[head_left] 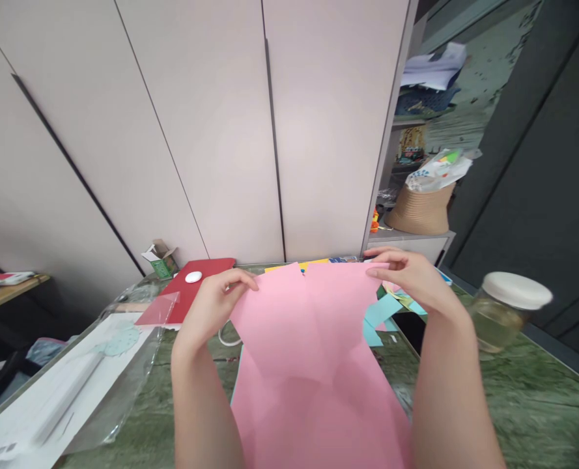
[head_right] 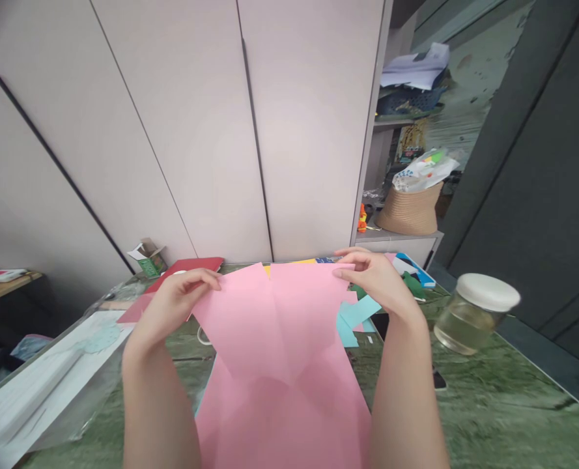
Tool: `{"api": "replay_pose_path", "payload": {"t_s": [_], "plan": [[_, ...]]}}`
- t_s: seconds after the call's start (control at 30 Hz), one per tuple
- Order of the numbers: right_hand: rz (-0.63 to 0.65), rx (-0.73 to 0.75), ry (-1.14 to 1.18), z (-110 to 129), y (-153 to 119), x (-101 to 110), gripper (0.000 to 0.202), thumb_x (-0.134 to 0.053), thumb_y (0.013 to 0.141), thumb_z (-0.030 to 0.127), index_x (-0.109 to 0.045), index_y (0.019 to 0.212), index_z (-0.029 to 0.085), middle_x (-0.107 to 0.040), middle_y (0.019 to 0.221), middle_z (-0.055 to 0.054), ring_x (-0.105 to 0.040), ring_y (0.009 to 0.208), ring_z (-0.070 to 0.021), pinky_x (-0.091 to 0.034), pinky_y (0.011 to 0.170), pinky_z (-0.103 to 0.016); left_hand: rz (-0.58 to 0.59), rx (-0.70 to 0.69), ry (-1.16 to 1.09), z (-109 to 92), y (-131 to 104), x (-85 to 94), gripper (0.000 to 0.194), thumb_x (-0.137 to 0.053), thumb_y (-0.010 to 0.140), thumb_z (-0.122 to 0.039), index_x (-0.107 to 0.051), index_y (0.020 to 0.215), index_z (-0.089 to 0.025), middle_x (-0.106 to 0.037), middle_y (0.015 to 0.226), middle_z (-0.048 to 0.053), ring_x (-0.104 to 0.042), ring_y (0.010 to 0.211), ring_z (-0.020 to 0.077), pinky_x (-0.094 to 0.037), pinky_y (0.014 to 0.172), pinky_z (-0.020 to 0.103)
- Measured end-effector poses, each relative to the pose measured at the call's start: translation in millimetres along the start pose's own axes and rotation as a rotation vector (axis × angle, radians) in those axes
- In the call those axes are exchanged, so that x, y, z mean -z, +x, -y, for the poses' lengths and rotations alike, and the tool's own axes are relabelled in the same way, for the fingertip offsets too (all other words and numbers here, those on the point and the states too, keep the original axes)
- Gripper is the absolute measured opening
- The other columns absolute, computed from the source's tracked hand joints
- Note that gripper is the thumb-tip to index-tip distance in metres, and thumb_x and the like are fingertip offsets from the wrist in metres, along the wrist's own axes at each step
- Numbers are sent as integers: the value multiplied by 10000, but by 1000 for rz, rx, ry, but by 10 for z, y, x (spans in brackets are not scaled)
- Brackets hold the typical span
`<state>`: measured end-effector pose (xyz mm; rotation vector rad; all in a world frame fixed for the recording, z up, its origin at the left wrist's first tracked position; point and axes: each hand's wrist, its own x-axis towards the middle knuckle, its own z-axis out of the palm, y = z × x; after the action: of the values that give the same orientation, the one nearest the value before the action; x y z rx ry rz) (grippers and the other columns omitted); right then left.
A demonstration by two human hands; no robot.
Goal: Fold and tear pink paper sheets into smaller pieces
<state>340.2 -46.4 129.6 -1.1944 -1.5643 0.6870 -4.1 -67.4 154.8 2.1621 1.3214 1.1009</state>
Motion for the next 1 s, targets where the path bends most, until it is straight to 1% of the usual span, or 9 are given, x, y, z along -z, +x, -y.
{"api": "replay_pose_path", "payload": {"t_s": [0.1, 0.17, 0.3, 0.4, 0.57, 0.67, 0.8, 0.9, 1.0], "plan": [[-81, 26, 70, 37, 5, -34, 207, -684, 633, 369, -643, 697, 177, -611, 1051, -67, -572, 802, -180, -443, 628, -275, 103, -23, 59, -35, -36, 7, 299, -353, 822, -172, -643, 802, -248, -635, 954, 11, -573, 915, 177, -437, 771, 293], [-79, 49, 98, 65, 8, -62, 199, -656, 669, 370, -631, 735, 184, -634, 905, -47, -556, 744, -160, -421, 604, -264, 162, -30, 78, -73, -61, 10, 308, -361, 822, -180, -648, 888, -271, -620, 1001, 14, -567, 935, 180, -452, 766, 296], [-77, 64, 147, 102, 22, -115, 175, -626, 707, 366, -585, 749, 201, -552, 660, 21, -485, 596, -112, -362, 510, -222, 171, -37, 67, -116, -71, 6, 294, -463, 786, -194, -617, 1016, -294, -583, 1091, 21, -548, 996, 189, -460, 806, 307], [-193, 54, 220, 108, 35, -144, 180, -639, 698, 365, -561, 764, 218, -526, 628, 38, -450, 536, -100, -326, 456, -206, 38, -66, -12, -84, -34, -4, 278, -490, 778, -174, -631, 992, -282, -598, 1089, 20, -537, 1031, 188, -437, 857, 315], [-399, 106, 294, 124, 53, -183, 181, -654, 678, 360, -572, 749, 215, -544, 636, 24, -459, 528, -111, -352, 466, -220, -348, -68, -201, 46, 46, -39, 63, -606, 720, -208, -669, 725, -214, -663, 923, 33, -586, 919, 191, -429, 839, 321], [-511, 135, 300, 136, 73, -216, 181, -651, 676, 367, -574, 735, 215, -534, 632, 22, -450, 527, -111, -360, 470, -223, -426, -60, -366, 135, 78, -68, 33, -645, 687, -218, -677, 685, -218, -675, 841, 21, -601, 831, 174, -453, 757, 296], [-586, 129, 297, 145, 94, -254, 207, -634, 680, 406, -568, 761, 227, -547, 683, 5, -480, 563, -126, -398, 505, -237, -389, -30, -611, 206, 106, -98, 78, -638, 692, -235, -702, 733, -217, -688, 821, 31, -610, 795, 164, -473, 718, 281], [-605, 105, 279, 150, 94, -261, 239, -612, 688, 442, -564, 793, 234, -568, 733, -11, -516, 608, -145, -432, 543, -251, -311, 24, -690, 150, 106, -110, 178, -627, 706, -247, -696, 861, -191, -675, 981, 72, -596, 939, 206, -469, 789, 306], [-622, 86, 257, 147, 86, -256, 279, -600, 686, 475, -574, 799, 221, -581, 741, -21, -536, 622, -157, -454, 549, -263, -213, 2, -705, 18, 97, -129, 376, -597, 735, -268, -598, 1105, -195, -562, 1212, 95, -527, 1088, 233, -441, 875, 334]]}}
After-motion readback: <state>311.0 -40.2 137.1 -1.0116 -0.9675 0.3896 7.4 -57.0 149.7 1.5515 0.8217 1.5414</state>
